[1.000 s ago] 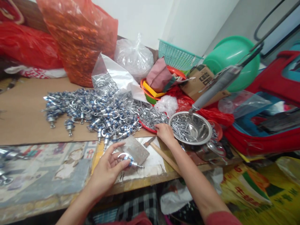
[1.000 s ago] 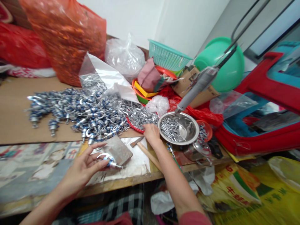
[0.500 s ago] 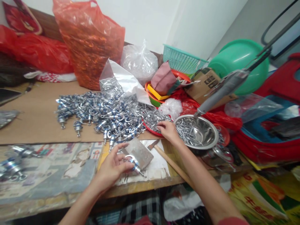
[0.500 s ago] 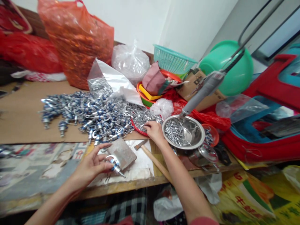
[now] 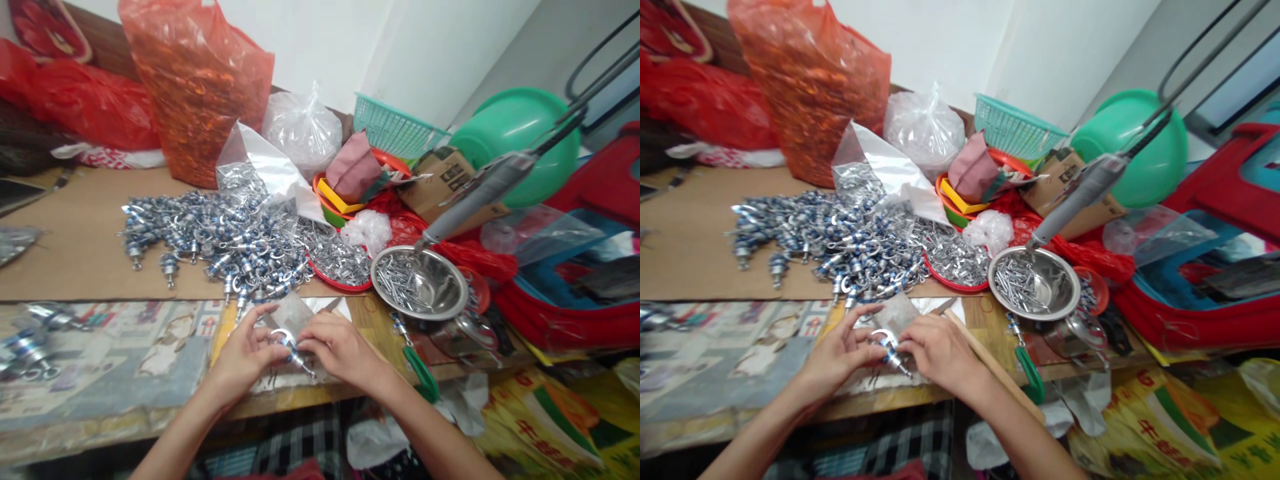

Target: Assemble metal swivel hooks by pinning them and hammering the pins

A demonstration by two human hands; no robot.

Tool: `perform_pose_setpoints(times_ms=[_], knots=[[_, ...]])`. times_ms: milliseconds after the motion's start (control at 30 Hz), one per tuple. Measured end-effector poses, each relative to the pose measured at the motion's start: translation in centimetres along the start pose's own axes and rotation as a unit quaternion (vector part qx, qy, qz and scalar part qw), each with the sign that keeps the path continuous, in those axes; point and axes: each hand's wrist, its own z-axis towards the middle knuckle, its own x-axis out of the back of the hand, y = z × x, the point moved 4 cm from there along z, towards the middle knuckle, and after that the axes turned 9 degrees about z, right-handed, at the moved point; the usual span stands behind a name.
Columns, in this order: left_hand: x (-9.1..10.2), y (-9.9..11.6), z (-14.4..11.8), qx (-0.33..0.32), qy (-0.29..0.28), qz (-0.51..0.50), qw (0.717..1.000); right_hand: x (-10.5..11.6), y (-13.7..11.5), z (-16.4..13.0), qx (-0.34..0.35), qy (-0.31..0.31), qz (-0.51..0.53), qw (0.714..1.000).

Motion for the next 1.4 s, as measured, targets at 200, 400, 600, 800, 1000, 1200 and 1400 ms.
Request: perform_pose_setpoints(times_ms=[200,400,600,800,1000,1200,1400], knots=[[0.0,0.0,0.0,-0.001,-0.005,-0.004,1.000,-2.1,0.9,1.2,-0.034,0.044,0.052,0.997],[0.0,0.0,0.0,0.009,0.002,-0.012,1.000,-0.4,1.9,-0.4,-0.057,0.162,0.127,0.977],[0.1,-0.1,0.0,0.017,-0.002,-0.010,1.000,2.7,7.5,-6.7,-0.221,0.142,-0.124,0.957],[0.1,-0.1,-0.2,0.007,0.000,-0.006,1.000,2.0,7.1,-8.0,-0.260,0.095,-0.067,0.959],[0.0,0.2,-0.3,0.014,0.005,-0.008,1.000,2.5,1.5,-6.8,-0.120,0.116,0.000,0.986],[0.1,0.1,-0.2,0.015,0.012,-0.006,1.000,1.7,2.3,-4.9,-0.159,0.131,0.070,0.976],[0.1,-0.1,-0.2,0.015,0.022,-0.005,1.000,0.1,8.5,-2.8,-0.253,0.120,0.132,0.951]])
